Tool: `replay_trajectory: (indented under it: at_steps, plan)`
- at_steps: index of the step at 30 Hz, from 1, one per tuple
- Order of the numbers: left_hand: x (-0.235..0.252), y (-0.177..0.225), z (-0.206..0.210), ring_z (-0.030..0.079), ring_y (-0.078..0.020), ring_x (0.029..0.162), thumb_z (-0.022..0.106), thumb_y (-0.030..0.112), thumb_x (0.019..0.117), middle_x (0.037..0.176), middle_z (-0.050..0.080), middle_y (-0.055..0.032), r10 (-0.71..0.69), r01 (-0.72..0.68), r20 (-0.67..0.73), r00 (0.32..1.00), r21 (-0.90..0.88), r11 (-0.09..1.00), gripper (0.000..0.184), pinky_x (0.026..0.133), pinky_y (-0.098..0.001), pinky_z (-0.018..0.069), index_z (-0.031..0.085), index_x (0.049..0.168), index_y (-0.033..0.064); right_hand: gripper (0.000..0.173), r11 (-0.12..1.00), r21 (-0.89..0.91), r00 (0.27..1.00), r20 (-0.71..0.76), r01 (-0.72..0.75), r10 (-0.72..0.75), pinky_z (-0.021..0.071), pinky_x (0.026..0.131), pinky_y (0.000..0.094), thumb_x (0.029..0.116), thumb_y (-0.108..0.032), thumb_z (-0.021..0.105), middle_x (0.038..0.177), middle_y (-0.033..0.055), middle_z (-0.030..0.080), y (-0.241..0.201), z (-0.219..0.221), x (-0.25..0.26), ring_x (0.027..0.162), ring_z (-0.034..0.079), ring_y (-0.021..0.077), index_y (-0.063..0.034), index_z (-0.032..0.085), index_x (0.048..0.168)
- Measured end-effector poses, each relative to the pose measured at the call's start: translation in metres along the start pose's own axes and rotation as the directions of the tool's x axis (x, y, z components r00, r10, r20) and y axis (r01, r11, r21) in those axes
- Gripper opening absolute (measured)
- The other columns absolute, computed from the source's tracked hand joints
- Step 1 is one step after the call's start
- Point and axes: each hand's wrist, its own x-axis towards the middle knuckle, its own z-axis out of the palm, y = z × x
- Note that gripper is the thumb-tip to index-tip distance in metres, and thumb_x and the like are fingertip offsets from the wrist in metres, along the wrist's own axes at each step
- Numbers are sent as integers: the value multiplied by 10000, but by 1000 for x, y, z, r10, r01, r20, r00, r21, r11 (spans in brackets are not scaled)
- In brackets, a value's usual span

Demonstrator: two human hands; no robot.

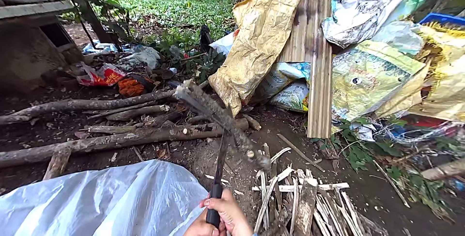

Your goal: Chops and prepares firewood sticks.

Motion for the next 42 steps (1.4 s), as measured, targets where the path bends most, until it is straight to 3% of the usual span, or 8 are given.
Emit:
replay_trajectory:
  at_steps: [6, 9, 11, 19, 28, 32, 37, 42]
  plan:
    - [89, 6, 43, 718, -16, 993, 827, 385, 828, 1105, 772, 91, 149, -171, 292, 945, 51, 984, 431, 910, -240, 576, 732, 1231, 266, 355, 858, -506, 917, -294, 89, -269, 569, 668, 466, 762, -177, 804, 775, 107, 670, -89, -31, -37, 694, 663, 223, 27, 655, 1011]
    - [106, 13, 62, 603, -242, 1228, 863, 368, 725, 1362, 607, -169, -101, 48, 67, 993, 546, 836, 858, 1049, -417, 497, 530, 1415, -18, 463, 654, -735, 831, -469, -179, -300, 528, 847, 598, 825, -203, 798, 956, 229, 694, -127, -51, -55, 924, 680, 377, 62, 644, 1172]
    - [96, 5, 60, 456, -407, 1396, 838, 331, 757, 1543, 419, -299, -280, 222, -26, 960, 682, 697, 1027, 1118, -542, 410, 332, 1568, -42, 559, 541, -754, 790, -563, -371, -243, 515, 941, 597, 885, -230, 768, 1102, 246, 697, -137, -55, -62, 1069, 676, 400, 43, 571, 1331]
    - [20, -20, 31, 462, -417, 1400, 632, 330, 1023, 1548, 441, -261, -423, 640, -564, 709, 263, 722, 742, 1119, -602, 394, 267, 1613, 68, 534, 9, -771, 769, -634, -636, 83, 553, 944, 561, 978, -137, 601, 1307, 235, 653, -2, -54, -15, 1186, 670, 385, 27, 431, 1457]
    - [32, -1, 48, 457, -426, 1393, 433, 487, 1096, 1532, 453, -269, -325, 589, -769, 551, 82, 804, 638, 1109, -612, 377, 380, 1561, 53, 445, 222, -869, 897, -428, -442, 113, 514, 996, 581, 994, -309, 610, 1368, 187, 635, -8, -6, -11, 1239, 634, 358, -20, 622, 1332]
    - [39, 7, 58, 669, -247, 940, 154, 573, 1098, 1069, 685, -146, -229, 400, -695, 681, 93, 912, 708, 829, -460, 559, 569, 1314, 40, 386, 337, -888, 949, -282, -313, 140, 469, 1045, 605, 1051, -289, 547, 1370, 224, 627, -54, 12, -8, 1288, 594, 387, -15, 647, 1304]
    - [53, 44, 49, 596, -142, 651, 263, 586, 1091, 806, 623, -38, -225, 493, -774, 592, 127, 861, 584, 590, -322, 522, 587, 1121, 102, 432, 481, -856, 981, -139, -188, 136, 446, 1065, 602, 1079, -346, 493, 1377, 209, 627, -66, 15, 4, 1305, 580, 366, -15, 651, 1308]
    - [42, 59, 29, 584, -51, 518, 338, 340, 1126, 719, 632, 12, -212, 339, -727, 653, 30, 940, 339, 453, -188, 497, 578, 995, 138, 481, 579, -815, 998, 25, -16, 63, 418, 1110, 572, 1125, -337, 391, 1400, 250, 592, -55, -6, 29, 1341, 549, 369, 35, 598, 1349]
